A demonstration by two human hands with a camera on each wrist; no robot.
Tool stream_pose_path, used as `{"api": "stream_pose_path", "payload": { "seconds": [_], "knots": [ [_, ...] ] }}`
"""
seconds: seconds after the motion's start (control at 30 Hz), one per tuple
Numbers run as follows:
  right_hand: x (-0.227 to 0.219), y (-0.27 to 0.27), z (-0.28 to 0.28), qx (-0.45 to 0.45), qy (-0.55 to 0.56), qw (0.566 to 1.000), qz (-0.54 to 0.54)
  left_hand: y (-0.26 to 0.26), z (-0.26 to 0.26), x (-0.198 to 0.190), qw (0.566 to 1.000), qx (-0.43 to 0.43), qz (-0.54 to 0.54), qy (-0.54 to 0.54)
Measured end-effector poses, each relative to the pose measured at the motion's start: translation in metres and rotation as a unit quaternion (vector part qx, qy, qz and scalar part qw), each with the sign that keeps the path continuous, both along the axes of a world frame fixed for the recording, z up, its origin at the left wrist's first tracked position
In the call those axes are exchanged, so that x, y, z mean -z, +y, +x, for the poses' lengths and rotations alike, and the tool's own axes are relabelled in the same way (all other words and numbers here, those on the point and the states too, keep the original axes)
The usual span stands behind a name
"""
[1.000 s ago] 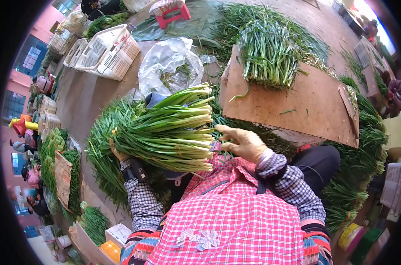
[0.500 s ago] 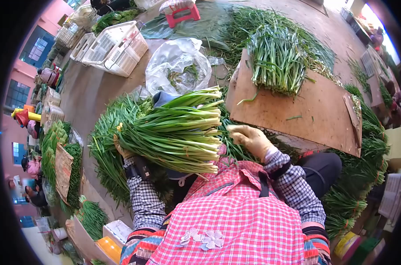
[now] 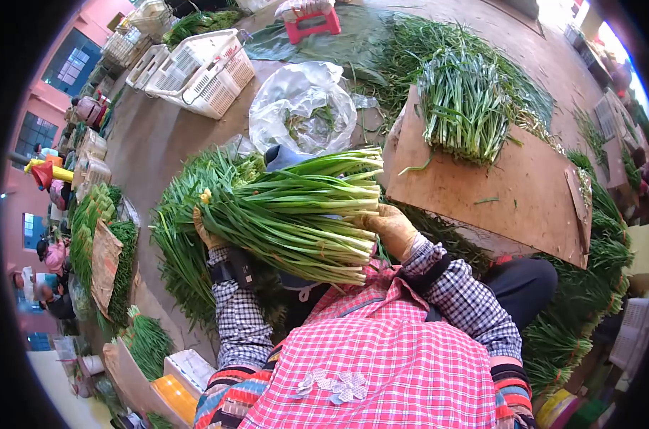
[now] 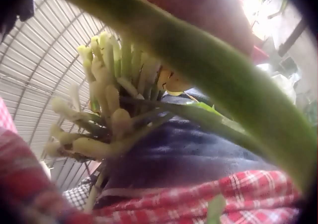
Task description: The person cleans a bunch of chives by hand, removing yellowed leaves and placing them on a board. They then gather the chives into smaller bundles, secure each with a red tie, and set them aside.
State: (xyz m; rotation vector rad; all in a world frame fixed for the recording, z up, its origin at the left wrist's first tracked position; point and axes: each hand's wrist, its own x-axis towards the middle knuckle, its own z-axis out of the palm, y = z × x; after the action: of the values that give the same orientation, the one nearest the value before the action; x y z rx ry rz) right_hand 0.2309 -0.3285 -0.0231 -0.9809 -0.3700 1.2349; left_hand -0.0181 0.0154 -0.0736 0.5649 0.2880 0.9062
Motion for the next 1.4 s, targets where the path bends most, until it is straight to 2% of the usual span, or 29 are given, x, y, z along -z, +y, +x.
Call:
{"api": "stream_pose_path", "payload": {
  "seconds": [0.13, 0.17, 0.27, 0.3, 0.33, 0.37, 0.4, 0.43, 0.47, 0.53, 0.6, 0.67, 0.7, 0.73, 0.8, 0.83, 0.87, 0.9, 0.93, 0.97, 1.0, 1.07, 1.13, 1.2, 1.23, 1.27, 1.33, 1.37, 1.4],
  "knots": [
    [0.001, -0.012, -0.001, -0.015, -0.029, 0.998, -0.058, -0.001, 0.006, -0.004, 1.000, 0.000, -0.004, 0.021],
    [-0.001, -0.015, -0.003, 0.012, -0.049, 0.998, -0.048, 0.001, 0.006, -0.003, 1.000, 0.004, -0.005, 0.022],
    [0.012, -0.027, 0.009, -0.001, -0.165, 0.976, -0.145, 0.004, 0.008, -0.002, 1.000, 0.001, -0.012, 0.013],
    [0.006, -0.039, 0.015, 0.023, -0.207, 0.968, -0.140, 0.000, 0.009, -0.006, 1.000, -0.004, -0.016, 0.004],
    [0.029, -0.052, 0.024, 0.012, -0.290, 0.934, -0.210, -0.002, 0.011, -0.009, 1.000, -0.010, -0.020, -0.006],
    [0.044, -0.068, 0.039, -0.075, -0.508, 0.800, -0.310, 0.005, 0.007, -0.002, 1.000, 0.000, -0.019, -0.025],
    [0.031, -0.079, 0.041, -0.167, -0.589, 0.672, -0.417, 0.012, 0.001, 0.006, 1.000, -0.007, -0.021, -0.022],
    [0.043, -0.087, 0.044, -0.282, -0.605, 0.547, -0.505, 0.019, -0.002, 0.012, 0.999, -0.013, -0.023, -0.019],
    [0.054, -0.094, 0.048, -0.376, -0.563, 0.489, -0.551, 0.025, -0.004, 0.019, 0.999, -0.018, -0.025, -0.015],
    [0.024, -0.111, 0.035, -0.171, -0.623, 0.639, -0.418, 0.019, -0.004, 0.014, 0.999, 0.009, -0.033, -0.038],
    [0.007, -0.094, 0.034, -0.144, -0.495, 0.812, -0.273, 0.016, -0.007, 0.016, 0.999, 0.015, -0.032, -0.039],
    [0.000, -0.066, 0.025, -0.067, -0.557, 0.817, -0.132, 0.023, -0.005, 0.021, 1.000, 0.008, -0.014, -0.020],
    [-0.004, -0.051, 0.019, -0.027, -0.583, 0.810, -0.058, 0.013, 0.001, 0.010, 1.000, 0.000, -0.005, 0.004],
    [-0.014, -0.039, 0.010, 0.017, -0.612, 0.789, -0.045, 0.002, 0.009, 0.002, 1.000, 0.009, -0.010, -0.007],
    [0.003, -0.031, 0.008, -0.089, -0.547, 0.829, -0.076, -0.008, 0.011, -0.013, 1.000, 0.011, -0.012, -0.026],
    [0.017, -0.023, 0.001, -0.106, -0.429, 0.893, -0.084, 0.002, 0.010, -0.007, 0.999, -0.037, -0.023, -0.009],
    [0.024, -0.037, 0.010, -0.164, -0.489, 0.846, -0.134, 0.012, 0.001, -0.003, 0.999, -0.028, -0.016, -0.017],
    [-0.011, -0.041, 0.008, -0.175, -0.449, 0.855, -0.193, 0.009, 0.001, -0.004, 0.999, -0.019, -0.011, -0.027],
    [0.025, -0.055, 0.017, -0.130, -0.569, 0.791, -0.182, 0.004, 0.003, -0.004, 0.999, -0.010, -0.008, -0.039],
    [0.016, -0.064, 0.022, -0.181, -0.652, 0.686, -0.268, -0.006, 0.006, -0.013, 0.998, -0.030, -0.036, -0.036],
    [0.008, -0.072, 0.024, -0.168, -0.660, 0.667, -0.301, -0.006, 0.004, -0.013, 0.998, -0.034, -0.035, -0.029],
    [-0.023, -0.074, 0.022, -0.074, -0.691, 0.673, -0.253, -0.003, 0.001, -0.012, 0.999, -0.039, -0.036, -0.013],
    [-0.064, -0.068, 0.015, 0.002, -0.706, 0.696, -0.133, -0.015, 0.011, -0.027, 0.995, -0.087, -0.051, 0.022],
    [-0.092, -0.053, 0.003, 0.030, -0.751, 0.658, -0.048, -0.016, 0.016, -0.034, 0.991, -0.121, -0.049, 0.037],
    [-0.101, -0.046, -0.004, 0.047, -0.770, 0.637, -0.008, -0.020, 0.020, -0.044, 0.989, -0.117, -0.085, 0.020],
    [-0.106, -0.037, -0.010, 0.021, -0.786, 0.618, -0.004, -0.017, 0.022, -0.045, 0.986, -0.133, -0.089, 0.036],
    [-0.106, -0.019, -0.020, -0.071, -0.825, 0.560, -0.026, -0.034, 0.033, -0.071, 0.982, -0.163, -0.082, 0.044],
    [-0.102, -0.010, -0.025, -0.116, -0.814, 0.569, -0.034, -0.037, 0.035, -0.079, 0.983, -0.159, -0.081, 0.049],
    [-0.105, -0.003, -0.030, -0.205, -0.782, 0.584, -0.074, -0.040, 0.035, -0.085, 0.983, -0.156, -0.079, 0.054]
  ]
}}
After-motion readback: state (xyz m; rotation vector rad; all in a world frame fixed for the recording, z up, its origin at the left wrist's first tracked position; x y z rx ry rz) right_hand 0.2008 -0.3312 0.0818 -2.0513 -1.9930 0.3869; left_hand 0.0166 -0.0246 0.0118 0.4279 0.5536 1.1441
